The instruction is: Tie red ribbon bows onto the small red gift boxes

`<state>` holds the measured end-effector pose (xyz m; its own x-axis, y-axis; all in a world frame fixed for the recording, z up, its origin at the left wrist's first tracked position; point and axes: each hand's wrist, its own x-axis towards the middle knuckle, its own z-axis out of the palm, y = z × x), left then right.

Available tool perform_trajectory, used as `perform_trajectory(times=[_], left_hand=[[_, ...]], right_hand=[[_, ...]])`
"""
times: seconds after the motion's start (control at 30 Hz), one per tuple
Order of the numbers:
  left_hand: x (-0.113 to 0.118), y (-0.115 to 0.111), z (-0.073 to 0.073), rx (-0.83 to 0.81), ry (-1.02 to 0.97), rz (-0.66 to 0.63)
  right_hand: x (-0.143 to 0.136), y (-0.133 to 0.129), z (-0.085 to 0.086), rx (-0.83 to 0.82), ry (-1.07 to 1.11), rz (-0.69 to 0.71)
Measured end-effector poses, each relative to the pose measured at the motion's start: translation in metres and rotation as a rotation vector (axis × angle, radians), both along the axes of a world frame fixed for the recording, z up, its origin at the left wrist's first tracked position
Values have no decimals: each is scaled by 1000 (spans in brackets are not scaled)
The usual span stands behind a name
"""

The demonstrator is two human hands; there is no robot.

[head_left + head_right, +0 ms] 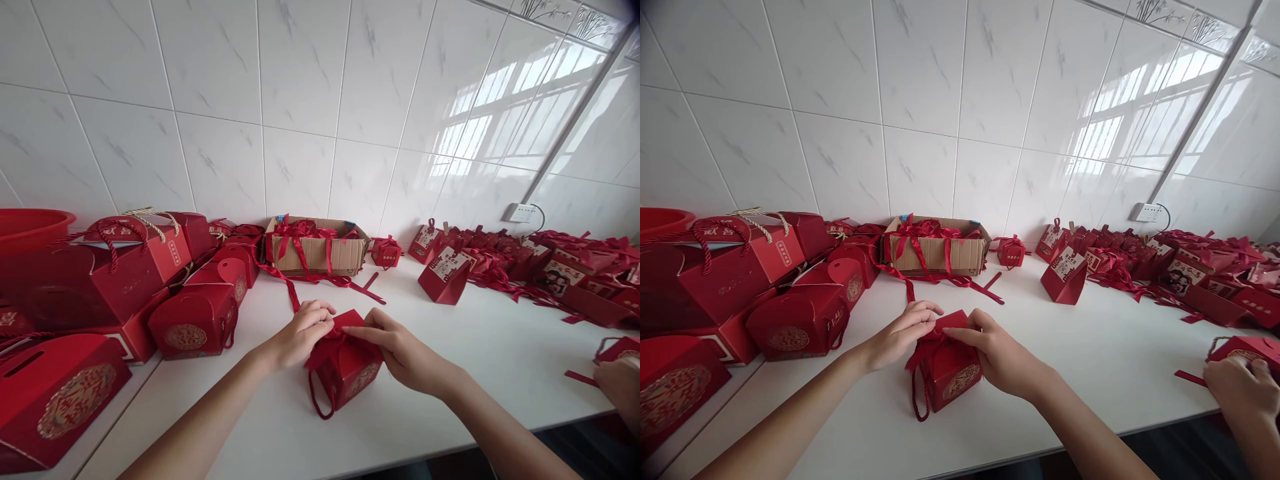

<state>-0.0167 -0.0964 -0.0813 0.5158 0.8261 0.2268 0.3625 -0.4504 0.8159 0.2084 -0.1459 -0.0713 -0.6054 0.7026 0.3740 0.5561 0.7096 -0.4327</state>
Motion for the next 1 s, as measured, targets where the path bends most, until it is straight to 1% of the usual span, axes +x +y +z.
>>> perform_trajectory(times=[0.1,0.17,0.33,0.43,0.5,0.57,0.67,0.77,0.87,1.0], left_hand=[[2,2,-2,-46,-8,-19],[4,4,-2,-32,-21,-8],[5,9,-6,87,22,86],[5,10,-7,185,90,145],[5,10,-6,204,104,169],[6,7,-3,152,68,166],[8,-1,4,17,-35,133],[14,-10,8,-91,-116,119],[22,-15,8,-116,-169,118],[29,-15,2,-72,-188,84]], right_hand=[[1,0,-3,13,-35,-10],[2,-1,-5,31,-69,-14],[2,-3,-8,81,-185,-50],[1,-3,-8,90,-214,-48],[1,-2,-8,108,-213,-39],[1,-1,-8,114,-171,-28],[0,0,-9,91,2,-22],[-2,-1,-9,99,212,-105],[-6,0,-8,147,316,-221],[-13,3,-6,216,363,-279]])
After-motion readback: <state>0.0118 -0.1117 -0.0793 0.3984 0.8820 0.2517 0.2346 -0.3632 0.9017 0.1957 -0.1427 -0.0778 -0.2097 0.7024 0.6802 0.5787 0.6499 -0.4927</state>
